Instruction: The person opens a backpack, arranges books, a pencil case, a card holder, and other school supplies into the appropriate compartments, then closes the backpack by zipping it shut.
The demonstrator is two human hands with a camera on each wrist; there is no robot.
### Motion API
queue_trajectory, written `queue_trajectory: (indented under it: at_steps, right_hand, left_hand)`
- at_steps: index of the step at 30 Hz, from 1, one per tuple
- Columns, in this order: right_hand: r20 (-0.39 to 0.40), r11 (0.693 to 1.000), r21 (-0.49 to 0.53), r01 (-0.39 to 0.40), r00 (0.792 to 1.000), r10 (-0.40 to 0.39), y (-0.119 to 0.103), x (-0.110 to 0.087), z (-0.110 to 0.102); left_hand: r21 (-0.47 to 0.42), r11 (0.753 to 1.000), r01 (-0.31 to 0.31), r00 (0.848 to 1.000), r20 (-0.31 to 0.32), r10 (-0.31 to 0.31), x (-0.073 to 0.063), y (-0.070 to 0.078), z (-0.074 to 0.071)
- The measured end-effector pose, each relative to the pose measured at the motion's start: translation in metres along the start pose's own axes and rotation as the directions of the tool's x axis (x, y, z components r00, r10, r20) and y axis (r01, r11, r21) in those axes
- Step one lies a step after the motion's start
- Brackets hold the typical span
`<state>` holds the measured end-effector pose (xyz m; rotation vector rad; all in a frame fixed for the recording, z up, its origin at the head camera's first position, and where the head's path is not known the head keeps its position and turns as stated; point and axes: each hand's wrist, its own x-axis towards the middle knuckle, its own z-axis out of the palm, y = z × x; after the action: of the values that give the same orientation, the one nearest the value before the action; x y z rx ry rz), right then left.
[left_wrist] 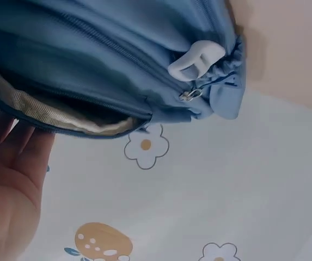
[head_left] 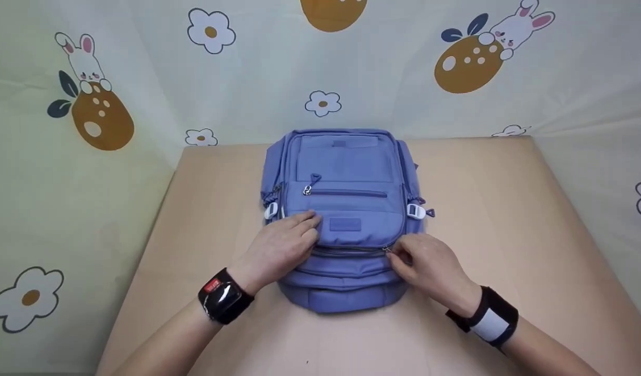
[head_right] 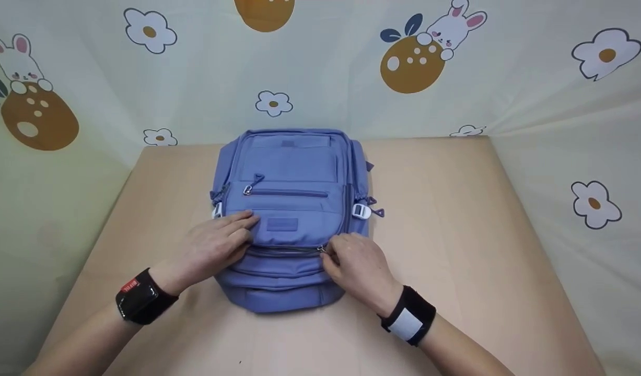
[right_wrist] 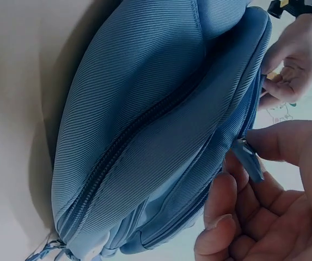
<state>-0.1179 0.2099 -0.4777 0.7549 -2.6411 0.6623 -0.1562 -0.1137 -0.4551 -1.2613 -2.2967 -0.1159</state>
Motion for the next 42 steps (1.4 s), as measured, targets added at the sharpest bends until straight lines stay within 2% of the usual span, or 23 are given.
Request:
queue_trajectory:
  at_steps: [4,8,14,20,26,30,34,39,42]
  right_hand:
    - [0.035,1.000,-0.017,-0.014,0.999,0.014,-0.005,0.002,0.001]
    - [0.038,0.999,-0.042,0.004,0.999,-0.002,-0.013,0.004,0.001]
    - [0.027,0.994,-0.049,0.098,0.995,-0.096,-0.032,0.013,0.010]
    - [0.045,0.975,-0.082,0.207,0.978,-0.204,-0.055,0.033,0.027]
    - [0.059,0.960,-0.137,0.244,0.969,-0.238,-0.064,0.043,0.037]
    - [0.050,0.961,-0.109,0.252,0.967,-0.248,-0.059,0.041,0.033]
    - [-0.024,0.956,-0.051,0.289,0.957,-0.290,-0.044,0.037,0.021]
    - [-0.148,0.932,-0.033,0.361,0.920,-0.362,-0.014,0.030,0.006]
    - [-0.155,0.921,-0.052,0.386,0.908,-0.389,0.001,0.025,0.004]
  left_hand:
    - [0.023,1.000,-0.007,1.000,0.000,0.007,-0.001,0.000,0.005]
    - [0.015,1.000,-0.002,1.000,-0.006,0.002,-0.002,0.000,0.006]
    - [-0.003,1.000,0.000,1.000,-0.026,0.000,-0.004,-0.001,0.006]
    - [-0.020,1.000,0.009,0.999,-0.032,-0.010,-0.005,0.000,0.009]
    - [-0.037,0.999,0.009,1.000,-0.015,-0.009,-0.005,0.002,0.011]
    - [-0.043,0.999,0.005,1.000,-0.028,-0.006,-0.003,0.002,0.012]
    - [-0.057,0.998,-0.010,0.999,-0.049,0.007,-0.003,0.001,0.012]
    - [-0.079,0.997,-0.018,0.998,-0.059,0.013,-0.003,-0.001,0.011]
    - [-0.082,0.997,-0.006,0.999,-0.051,0.002,-0.004,-0.001,0.010]
